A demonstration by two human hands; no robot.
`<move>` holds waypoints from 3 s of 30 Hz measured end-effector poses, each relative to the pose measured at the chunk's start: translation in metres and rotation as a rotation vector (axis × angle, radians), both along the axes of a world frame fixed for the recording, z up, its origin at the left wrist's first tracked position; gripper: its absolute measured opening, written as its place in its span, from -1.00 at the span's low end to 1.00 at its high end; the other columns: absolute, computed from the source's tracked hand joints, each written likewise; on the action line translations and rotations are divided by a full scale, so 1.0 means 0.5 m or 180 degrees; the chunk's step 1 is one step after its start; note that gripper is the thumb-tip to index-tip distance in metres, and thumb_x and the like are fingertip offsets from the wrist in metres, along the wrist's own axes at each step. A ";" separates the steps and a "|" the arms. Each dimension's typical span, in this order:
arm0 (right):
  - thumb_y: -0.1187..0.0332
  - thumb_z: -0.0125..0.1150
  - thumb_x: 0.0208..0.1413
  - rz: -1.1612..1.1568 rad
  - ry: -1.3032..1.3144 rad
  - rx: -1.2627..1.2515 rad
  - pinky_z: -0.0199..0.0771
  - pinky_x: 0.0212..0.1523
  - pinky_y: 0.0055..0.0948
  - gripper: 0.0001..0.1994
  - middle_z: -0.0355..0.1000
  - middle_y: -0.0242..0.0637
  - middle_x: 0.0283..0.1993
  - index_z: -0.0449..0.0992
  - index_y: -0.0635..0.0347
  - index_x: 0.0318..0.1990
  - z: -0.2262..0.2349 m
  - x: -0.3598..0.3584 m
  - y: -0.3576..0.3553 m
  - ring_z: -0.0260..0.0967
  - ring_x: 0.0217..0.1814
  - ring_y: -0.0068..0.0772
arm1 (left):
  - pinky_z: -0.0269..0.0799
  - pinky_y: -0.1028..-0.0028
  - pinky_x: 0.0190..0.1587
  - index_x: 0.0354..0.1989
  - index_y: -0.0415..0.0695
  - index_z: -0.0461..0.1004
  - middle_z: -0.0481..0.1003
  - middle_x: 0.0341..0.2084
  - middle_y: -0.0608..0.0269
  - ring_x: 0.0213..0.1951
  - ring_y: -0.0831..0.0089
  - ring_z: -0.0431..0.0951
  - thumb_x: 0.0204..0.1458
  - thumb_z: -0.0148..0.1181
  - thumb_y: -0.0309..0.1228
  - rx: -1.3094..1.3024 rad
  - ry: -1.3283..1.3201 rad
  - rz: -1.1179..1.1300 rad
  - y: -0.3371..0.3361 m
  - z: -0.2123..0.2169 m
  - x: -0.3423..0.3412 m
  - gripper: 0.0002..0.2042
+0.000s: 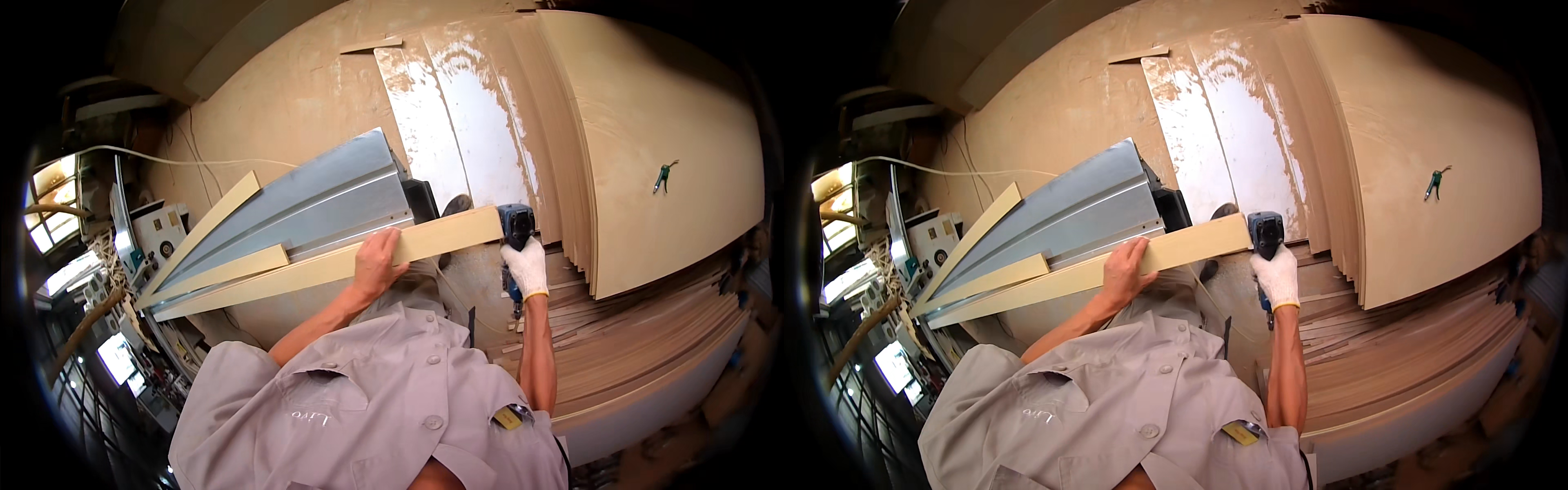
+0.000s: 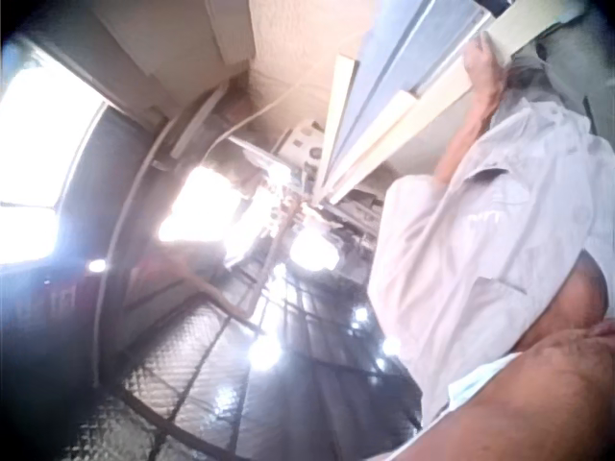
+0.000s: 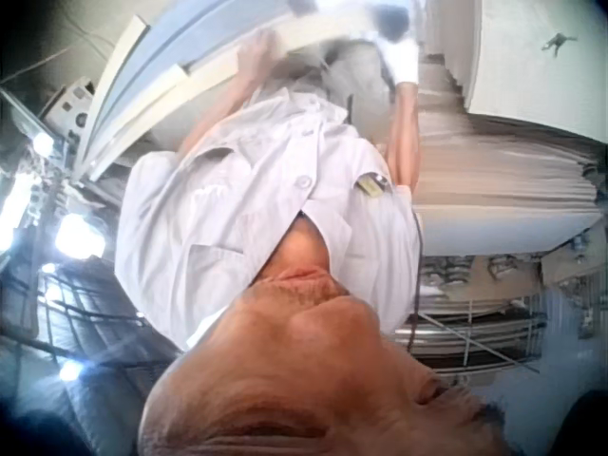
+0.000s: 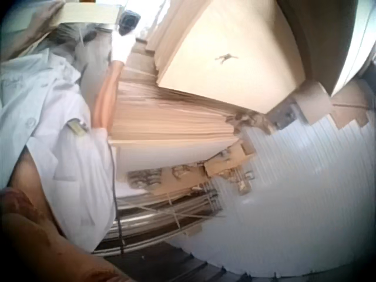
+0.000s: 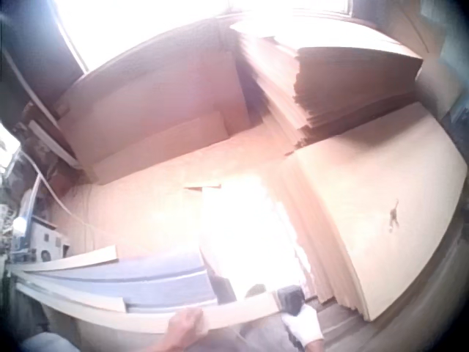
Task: The person uses a pneumatic nail gun to fasten thin wooden strips onto a metal frame. They repeatedly position the strips, fire the nail gun, and reload staples from a nearby container.
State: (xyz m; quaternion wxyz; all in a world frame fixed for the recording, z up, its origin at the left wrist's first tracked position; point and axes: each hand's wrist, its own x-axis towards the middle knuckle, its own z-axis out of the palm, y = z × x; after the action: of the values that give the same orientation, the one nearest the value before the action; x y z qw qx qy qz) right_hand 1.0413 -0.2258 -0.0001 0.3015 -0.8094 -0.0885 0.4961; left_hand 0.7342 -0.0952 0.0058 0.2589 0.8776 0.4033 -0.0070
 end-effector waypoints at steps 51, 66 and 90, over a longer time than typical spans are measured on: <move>0.55 0.24 -0.02 0.0300 -0.0013 -0.0292 0.53 -0.08 -0.34 -0.66 0.61 -0.10 -0.27 0.57 0.33 -0.03 -0.042 0.017 0.038 0.57 -0.23 -0.32 | 0.15 0.05 0.39 0.32 -0.20 0.32 0.44 0.30 0.09 0.35 0.15 0.40 -0.44 0.61 -0.52 -0.0918 -0.0447 0.0157 -0.001 -0.011 0.196 -0.05; 0.49 0.34 0.04 -0.0077 -0.0222 -0.0303 0.48 -0.25 -0.41 -0.82 0.61 -0.23 -0.37 0.60 0.37 -0.20 0.004 0.040 -0.001 0.53 -0.35 -0.45 | 0.10 0.06 0.43 0.35 -0.18 0.30 0.41 0.31 0.10 0.36 0.18 0.38 -0.40 0.62 -0.52 -0.0792 -0.0609 0.0044 -0.008 -0.023 0.185 -0.04; 0.47 0.53 0.02 0.0040 -0.0173 -0.0654 0.55 -0.12 -0.42 -0.66 0.60 -0.26 -0.20 0.54 0.40 -0.10 0.133 0.029 -0.008 0.51 -0.21 -0.54 | -0.05 -0.09 0.47 0.20 -0.18 0.39 0.45 0.24 0.15 0.37 0.23 0.38 -0.34 0.59 -0.36 -0.0771 -0.0498 0.0229 -0.025 -0.024 0.199 -0.21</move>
State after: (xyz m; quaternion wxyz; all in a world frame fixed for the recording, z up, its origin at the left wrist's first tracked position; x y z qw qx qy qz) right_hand 1.0557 -0.2301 0.0663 0.2112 -0.8487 -0.0504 0.4823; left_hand 0.8334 -0.1074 -0.0061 0.3936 0.8228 0.4093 0.0221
